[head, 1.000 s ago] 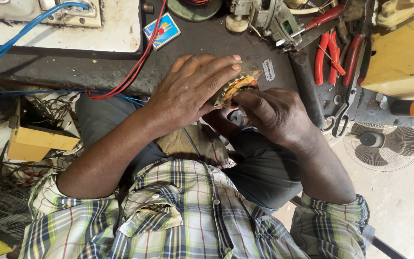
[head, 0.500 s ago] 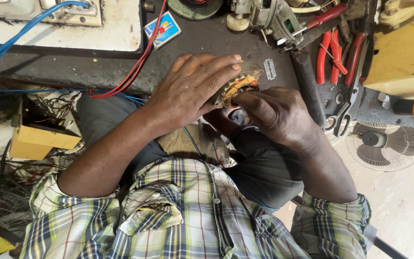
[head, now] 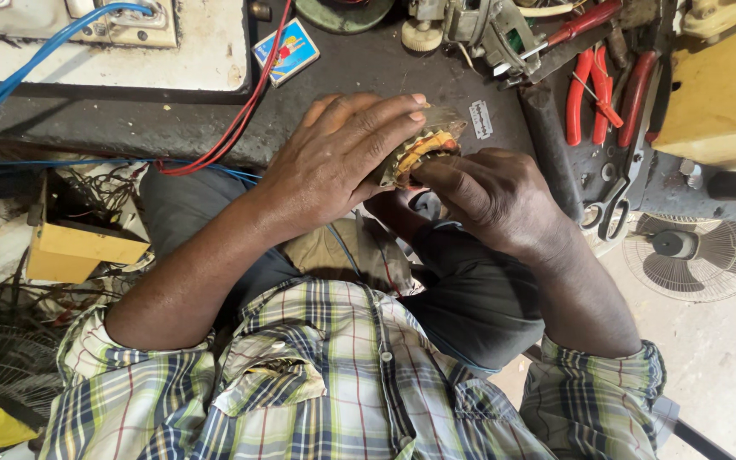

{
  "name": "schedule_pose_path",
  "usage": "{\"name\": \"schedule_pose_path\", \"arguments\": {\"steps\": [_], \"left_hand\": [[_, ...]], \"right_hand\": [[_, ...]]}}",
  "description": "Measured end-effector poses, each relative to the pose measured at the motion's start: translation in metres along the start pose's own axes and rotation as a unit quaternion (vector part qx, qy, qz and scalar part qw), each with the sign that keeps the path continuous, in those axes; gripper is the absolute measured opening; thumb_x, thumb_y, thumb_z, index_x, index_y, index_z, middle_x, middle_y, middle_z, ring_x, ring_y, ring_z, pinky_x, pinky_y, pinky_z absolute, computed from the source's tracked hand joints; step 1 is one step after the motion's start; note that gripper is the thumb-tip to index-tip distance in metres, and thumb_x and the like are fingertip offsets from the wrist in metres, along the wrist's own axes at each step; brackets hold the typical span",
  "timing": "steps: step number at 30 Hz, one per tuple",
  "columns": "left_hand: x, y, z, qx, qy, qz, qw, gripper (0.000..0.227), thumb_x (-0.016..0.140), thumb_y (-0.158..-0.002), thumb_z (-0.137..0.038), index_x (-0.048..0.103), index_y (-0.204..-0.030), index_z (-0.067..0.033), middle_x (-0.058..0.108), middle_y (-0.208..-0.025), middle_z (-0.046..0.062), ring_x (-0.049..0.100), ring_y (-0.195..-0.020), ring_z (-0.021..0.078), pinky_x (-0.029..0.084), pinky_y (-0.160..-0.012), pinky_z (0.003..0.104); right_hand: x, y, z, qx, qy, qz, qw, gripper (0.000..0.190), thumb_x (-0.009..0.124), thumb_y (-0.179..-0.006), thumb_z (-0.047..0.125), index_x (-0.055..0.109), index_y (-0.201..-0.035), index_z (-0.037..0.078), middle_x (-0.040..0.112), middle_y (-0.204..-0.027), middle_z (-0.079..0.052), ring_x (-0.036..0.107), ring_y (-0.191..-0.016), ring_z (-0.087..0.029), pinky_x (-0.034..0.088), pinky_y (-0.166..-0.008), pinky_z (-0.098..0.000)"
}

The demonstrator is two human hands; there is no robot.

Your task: The person works on a small cylindrical electrical component, likely a motor stator, using a blue wire, a screwdriver, and a razor blade. They insert the wire into the component, scrape the interior with the screwdriver, and use the razor blade to clean or adjust the copper windings.

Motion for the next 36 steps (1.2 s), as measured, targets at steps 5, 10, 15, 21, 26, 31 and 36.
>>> {"name": "schedule_pose_path", "arguments": {"steps": [5, 10, 15, 21, 26, 31, 36], "left_hand": [[-0.0015, -0.0003, -0.0008, -0.006, -0.002, 0.008, 1.0, 0.095, 0.089, -0.081, -0.023, 0.037, -0.159, -0.0144, 0.039, -0.165, 0.005, 0.049, -0.14, 0.0332, 0.039, -0.114, 0.05], [0.0033, -0.0007, 0.0004, -0.006, -0.005, 0.006, 1.0, 0.096, 0.089, -0.079, -0.022, 0.037, -0.159, -0.0151, 0.037, -0.165, 0.004, 0.048, -0.14, 0.0324, 0.04, -0.114, 0.049], [0.002, 0.0002, 0.0004, -0.013, -0.009, 0.014, 1.0, 0.097, 0.089, -0.078, -0.021, 0.037, -0.16, -0.0151, 0.037, -0.166, 0.003, 0.049, -0.14, 0.0317, 0.04, -0.113, 0.049], [0.0004, -0.0017, -0.0011, -0.01, -0.018, 0.012, 1.0, 0.095, 0.089, -0.079, -0.021, 0.038, -0.159, -0.0137, 0.037, -0.166, 0.003, 0.049, -0.139, 0.0314, 0.04, -0.113, 0.049], [-0.0001, -0.0021, -0.0015, -0.008, -0.015, 0.008, 1.0, 0.094, 0.089, -0.08, -0.023, 0.038, -0.158, -0.0134, 0.037, -0.166, 0.003, 0.049, -0.139, 0.0316, 0.041, -0.114, 0.049], [0.0014, -0.0014, -0.0003, -0.01, -0.013, 0.008, 1.0, 0.096, 0.09, -0.078, -0.022, 0.038, -0.158, -0.0136, 0.037, -0.165, 0.003, 0.048, -0.139, 0.0319, 0.04, -0.114, 0.049], [0.0032, 0.0005, 0.0008, -0.014, -0.014, 0.015, 1.0, 0.1, 0.091, -0.073, -0.018, 0.039, -0.158, -0.0145, 0.036, -0.165, 0.003, 0.048, -0.14, 0.0316, 0.041, -0.114, 0.049]], "right_hand": [[-0.0005, 0.0005, 0.0002, -0.004, 0.001, -0.009, 1.0, 0.046, 0.075, -0.087, -0.001, 0.054, -0.127, 0.009, 0.072, -0.097, -0.007, 0.068, -0.076, -0.029, 0.053, -0.065, -0.0396], [0.0018, 0.0012, -0.0005, -0.009, 0.001, -0.023, 1.0, 0.048, 0.074, -0.089, -0.005, 0.053, -0.128, 0.01, 0.071, -0.096, -0.006, 0.068, -0.076, -0.027, 0.053, -0.066, -0.0387], [0.0035, 0.0018, -0.0018, -0.01, -0.006, -0.028, 1.0, 0.046, 0.076, -0.089, -0.004, 0.052, -0.127, 0.008, 0.071, -0.099, -0.007, 0.069, -0.078, -0.03, 0.053, -0.068, -0.0403], [0.0025, 0.0018, -0.0029, -0.016, -0.029, -0.052, 0.998, 0.045, 0.078, -0.088, -0.004, 0.053, -0.123, 0.007, 0.072, -0.104, -0.01, 0.071, -0.083, -0.03, 0.054, -0.07, -0.04], [0.0051, 0.0044, -0.0052, -0.014, -0.034, -0.051, 0.998, 0.046, 0.079, -0.087, -0.003, 0.053, -0.124, 0.007, 0.071, -0.105, -0.009, 0.072, -0.085, -0.031, 0.056, -0.072, -0.0407], [0.0085, 0.0062, -0.0076, -0.013, -0.037, -0.062, 0.997, 0.052, 0.08, -0.086, -0.003, 0.05, -0.127, 0.006, 0.07, -0.108, -0.01, 0.072, -0.085, -0.03, 0.057, -0.072, -0.0404], [0.0086, 0.0071, -0.0062, -0.011, -0.058, -0.067, 0.996, 0.052, 0.078, -0.088, -0.006, 0.047, -0.128, 0.007, 0.071, -0.109, -0.007, 0.073, -0.086, -0.028, 0.057, -0.072, -0.0403]]}}
Point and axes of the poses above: each hand's wrist, its own y-axis away from the middle knuckle, its own x-axis out of the palm, z = x × y, the point moved 4 cm from there along -y, towards the middle knuckle
